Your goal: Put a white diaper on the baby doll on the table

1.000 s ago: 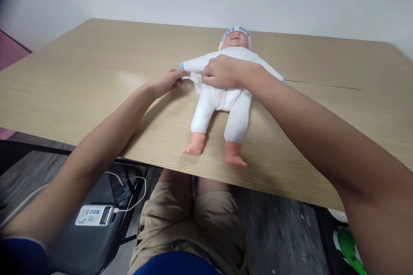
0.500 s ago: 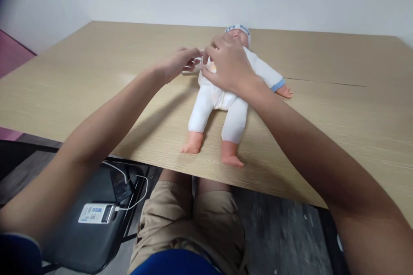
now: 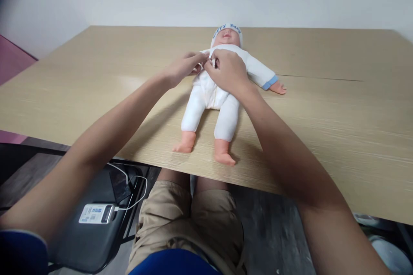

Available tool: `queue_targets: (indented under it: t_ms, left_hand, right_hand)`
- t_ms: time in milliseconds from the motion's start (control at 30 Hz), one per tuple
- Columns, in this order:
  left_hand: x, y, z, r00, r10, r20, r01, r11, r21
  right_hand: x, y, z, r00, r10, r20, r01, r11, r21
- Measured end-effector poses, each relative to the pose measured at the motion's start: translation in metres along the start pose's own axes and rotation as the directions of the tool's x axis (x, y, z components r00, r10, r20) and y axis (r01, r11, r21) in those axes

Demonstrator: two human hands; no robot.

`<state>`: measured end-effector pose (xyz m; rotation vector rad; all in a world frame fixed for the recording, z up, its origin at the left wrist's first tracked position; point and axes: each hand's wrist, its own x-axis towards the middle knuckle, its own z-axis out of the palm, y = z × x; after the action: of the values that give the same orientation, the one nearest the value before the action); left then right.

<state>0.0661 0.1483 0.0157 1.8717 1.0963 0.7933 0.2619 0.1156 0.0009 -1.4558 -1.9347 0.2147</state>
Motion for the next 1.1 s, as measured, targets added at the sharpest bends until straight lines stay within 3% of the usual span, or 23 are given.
queue_targets:
  t_ms: [100, 267, 467, 800, 1000, 1100]
  left_hand:
    - [-0.007, -0.004, 0.001, 0.998, 0.055, -0.003, -0.055, 0.998, -0.031]
    - [-0.006, -0.027, 0.004, 0.98, 0.104, -0.168, -0.129, 0.981, -0.145]
    - [0.006, -0.052, 0.009, 0.986, 0.118, -0.117, -0.125, 0.99, -0.06]
    - [0.007, -0.048, 0.01, 0.994, 0.071, -0.085, -0.082, 0.988, -0.133]
    - [0.004, -0.059, 0.012, 0.977, 0.088, -0.193, -0.118, 0.982, -0.149]
    - [-0.005, -0.066, 0.009, 0.945, 0.157, -0.288, -0.178, 0.983, -0.05]
  right_hand:
    - [0.0, 0.001, 0.0, 1.0, 0.0, 0.004, 0.0, 1.0, 0.009]
    - [0.0, 0.002, -0.003, 0.998, 0.048, 0.034, -0.048, 0.999, 0.02]
    - [0.006, 0.008, -0.005, 0.996, 0.044, 0.076, -0.054, 0.988, 0.141]
    - [0.011, 0.01, -0.011, 0.987, 0.091, 0.134, -0.118, 0.971, 0.21]
    - [0.01, 0.004, -0.014, 0.988, 0.103, 0.117, -0.121, 0.981, 0.155]
    - [0.01, 0.004, -0.015, 0.989, 0.094, 0.113, -0.114, 0.977, 0.179]
